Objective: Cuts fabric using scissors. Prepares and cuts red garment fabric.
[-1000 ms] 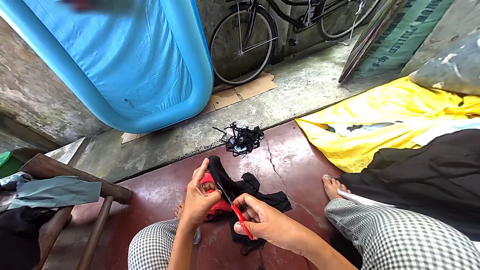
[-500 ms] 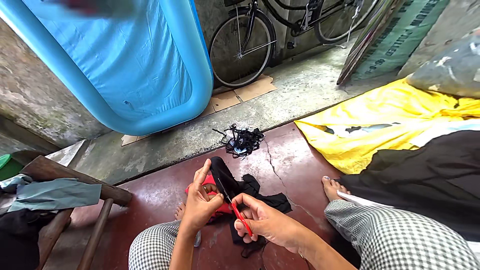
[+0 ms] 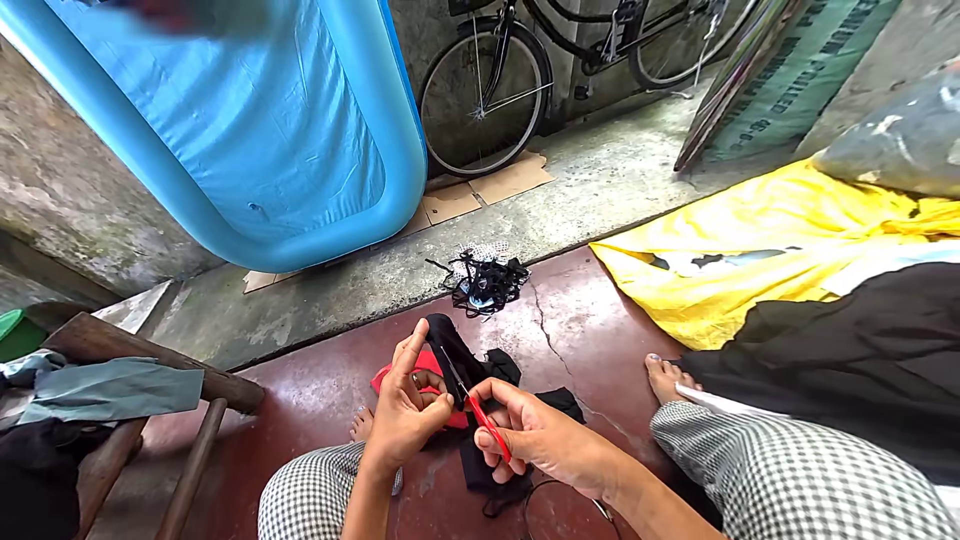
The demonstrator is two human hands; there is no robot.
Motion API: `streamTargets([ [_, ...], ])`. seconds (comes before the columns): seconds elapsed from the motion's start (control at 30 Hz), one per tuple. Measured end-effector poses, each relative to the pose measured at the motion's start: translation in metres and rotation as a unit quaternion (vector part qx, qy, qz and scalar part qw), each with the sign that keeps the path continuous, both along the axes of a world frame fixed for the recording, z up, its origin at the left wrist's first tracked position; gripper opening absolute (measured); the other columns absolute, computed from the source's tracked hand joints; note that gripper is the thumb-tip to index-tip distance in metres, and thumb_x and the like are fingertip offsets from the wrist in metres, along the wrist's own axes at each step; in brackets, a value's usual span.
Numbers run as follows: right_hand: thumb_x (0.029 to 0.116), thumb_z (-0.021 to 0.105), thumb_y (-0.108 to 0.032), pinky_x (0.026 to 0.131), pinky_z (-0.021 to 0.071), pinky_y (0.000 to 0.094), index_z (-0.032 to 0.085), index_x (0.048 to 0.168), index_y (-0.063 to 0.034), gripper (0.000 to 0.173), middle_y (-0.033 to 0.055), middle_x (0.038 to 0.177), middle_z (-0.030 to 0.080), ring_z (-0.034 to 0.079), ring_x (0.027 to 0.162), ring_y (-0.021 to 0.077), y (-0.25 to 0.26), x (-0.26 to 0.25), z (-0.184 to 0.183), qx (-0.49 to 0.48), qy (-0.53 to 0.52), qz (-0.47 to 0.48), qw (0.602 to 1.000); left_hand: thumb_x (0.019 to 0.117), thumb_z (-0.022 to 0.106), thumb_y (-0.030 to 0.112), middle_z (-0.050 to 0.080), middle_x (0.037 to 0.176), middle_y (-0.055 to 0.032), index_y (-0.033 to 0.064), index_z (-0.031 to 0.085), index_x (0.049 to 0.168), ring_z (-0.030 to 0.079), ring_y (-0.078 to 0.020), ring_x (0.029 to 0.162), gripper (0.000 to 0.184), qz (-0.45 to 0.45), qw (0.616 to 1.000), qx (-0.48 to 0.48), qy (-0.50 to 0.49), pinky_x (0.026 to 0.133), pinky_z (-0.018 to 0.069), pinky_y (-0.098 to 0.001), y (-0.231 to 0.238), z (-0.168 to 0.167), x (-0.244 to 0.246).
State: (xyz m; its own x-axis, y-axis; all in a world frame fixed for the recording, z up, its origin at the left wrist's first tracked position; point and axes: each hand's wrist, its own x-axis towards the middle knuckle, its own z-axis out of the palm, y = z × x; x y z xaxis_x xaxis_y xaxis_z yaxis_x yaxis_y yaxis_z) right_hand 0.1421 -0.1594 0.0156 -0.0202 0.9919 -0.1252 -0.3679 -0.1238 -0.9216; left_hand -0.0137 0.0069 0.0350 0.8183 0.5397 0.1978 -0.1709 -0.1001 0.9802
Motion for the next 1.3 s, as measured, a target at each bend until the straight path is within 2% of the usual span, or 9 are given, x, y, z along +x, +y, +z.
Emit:
streamTargets([
  [0.23, 0.0904, 0.077, -0.028, 0.069, 0.0598, 0.0339, 0.051, 0.132, -0.0146, 0.05, 0.0073, 0.095, 0.069, 0.069, 0.081, 0.0181, 0.001, 0.003, -0.001, 0.0, -0.006, -0.004, 1.0, 0.0735, 0.076, -0.01, 0.037, 0.155, -0.0068, 0.0292, 0.041, 0.157, 0.067, -0.0223, 0.076, 0.099, -0.028, 1.0, 0.006, 0.011, 0.061, 0.0632, -0.0377, -0.007, -0.004, 0.004],
  [0.47, 0.0918, 0.074, -0.021, 0.06, 0.0593, 0.0334, 0.054, 0.127, -0.0144, 0.041, 0.007, 0.082, 0.067, 0.068, 0.069, 0.0181, 0.0, 0.004, -0.002, -0.023, -0.048, -0.035, 0.998, 0.0791, 0.08, 0.003, 0.04, 0.154, -0.0088, 0.0271, 0.044, 0.156, 0.067, -0.0232, 0.081, 0.088, -0.022, 1.0, 0.008, 0.002, 0.067, 0.0634, -0.0391, -0.003, -0.009, 0.003],
  [0.53, 0.0918, 0.075, -0.026, 0.059, 0.0562, 0.0305, 0.056, 0.127, -0.0172, 0.041, 0.0052, 0.083, 0.068, 0.067, 0.068, 0.0158, -0.001, 0.005, -0.006, -0.029, -0.129, -0.042, 0.99, 0.0867, 0.08, 0.02, 0.053, 0.145, -0.0104, 0.0215, 0.052, 0.152, 0.069, -0.0254, 0.093, 0.071, 0.011, 1.0, -0.005, -0.005, 0.08, 0.0628, -0.0429, -0.001, -0.01, 0.003],
  [0.6, 0.0914, 0.075, -0.033, 0.061, 0.0559, 0.0304, 0.057, 0.127, -0.0206, 0.042, 0.0013, 0.084, 0.068, 0.066, 0.069, 0.0131, -0.002, 0.006, -0.009, -0.034, -0.236, -0.048, 0.97, 0.0959, 0.07, 0.018, 0.066, 0.126, -0.0156, 0.009, 0.066, 0.136, 0.07, -0.0267, 0.096, 0.041, 0.068, 0.996, -0.048, -0.016, 0.088, 0.0598, -0.045, -0.001, -0.009, 0.006],
  [0.7, 0.0921, 0.074, -0.035, 0.07, 0.0581, 0.035, 0.058, 0.128, -0.022, 0.041, 0.0003, 0.089, 0.069, 0.068, 0.075, 0.0136, -0.005, 0.003, -0.012, -0.059, -0.336, -0.042, 0.939, 0.0977, 0.064, 0.001, 0.072, 0.1, -0.0211, -0.0049, 0.071, 0.114, 0.072, -0.0255, 0.083, 0.019, 0.159, 0.97, -0.183, 0.016, 0.083, 0.0618, -0.0432, -0.002, -0.004, 0.01],
  [0.8, 0.0938, 0.072, -0.036, 0.072, 0.0577, 0.0396, 0.057, 0.128, -0.0228, 0.04, 0.0015, 0.091, 0.069, 0.068, 0.079, 0.0163, -0.007, 0.0, -0.011, -0.085, -0.388, -0.024, 0.917, 0.0965, 0.062, -0.003, 0.07, 0.092, -0.0197, -0.0036, 0.069, 0.111, 0.069, -0.0236, 0.075, 0.016, 0.171, 0.936, -0.305, 0.045, 0.076, 0.0619, -0.0413, 0.0, -0.008, 0.012],
  [1.0, 0.0941, 0.071, -0.037, 0.073, 0.057, 0.0449, 0.056, 0.129, -0.0238, 0.04, 0.0032, 0.091, 0.069, 0.068, 0.079, 0.0201, -0.01, 0.001, -0.005, -0.1, -0.431, -0.019, 0.897, 0.0963, 0.057, -0.007, 0.07, 0.103, -0.0202, 0.0044, 0.068, 0.125, 0.07, -0.0264, 0.084, 0.033, 0.147, 0.922, -0.355, 0.044, 0.081, 0.0606, -0.0443, 0.002, -0.01, 0.016],
  [1.1, 0.0943, 0.071, -0.036, 0.074, 0.0573, 0.0462, 0.056, 0.129, -0.0231, 0.04, 0.0036, 0.093, 0.069, 0.069, 0.082, 0.0206, -0.012, 0.002, -0.004, -0.097, -0.431, -0.018, 0.897, 0.0959, 0.055, -0.009, 0.067, 0.12, -0.0214, 0.0033, 0.066, 0.132, 0.07, -0.0279, 0.094, 0.04, 0.113, 0.947, -0.298, 0.025, 0.084, 0.06, -0.0442, 0.003, -0.01, 0.014],
  [1.3, 0.0936, 0.072, -0.037, 0.072, 0.0585, 0.0359, 0.056, 0.13, -0.0223, 0.042, 0.0007, 0.093, 0.07, 0.069, 0.079, 0.0143, -0.014, 0.004, -0.003, -0.085, -0.349, -0.024, 0.933, 0.0822, 0.069, -0.011, 0.062, 0.133, -0.0187, 0.014, 0.062, 0.142, 0.07, -0.0265, 0.086, 0.065, 0.086, 0.979, -0.185, -0.006, 0.083, 0.0615, -0.0454, 0.003, -0.009, 0.01],
])
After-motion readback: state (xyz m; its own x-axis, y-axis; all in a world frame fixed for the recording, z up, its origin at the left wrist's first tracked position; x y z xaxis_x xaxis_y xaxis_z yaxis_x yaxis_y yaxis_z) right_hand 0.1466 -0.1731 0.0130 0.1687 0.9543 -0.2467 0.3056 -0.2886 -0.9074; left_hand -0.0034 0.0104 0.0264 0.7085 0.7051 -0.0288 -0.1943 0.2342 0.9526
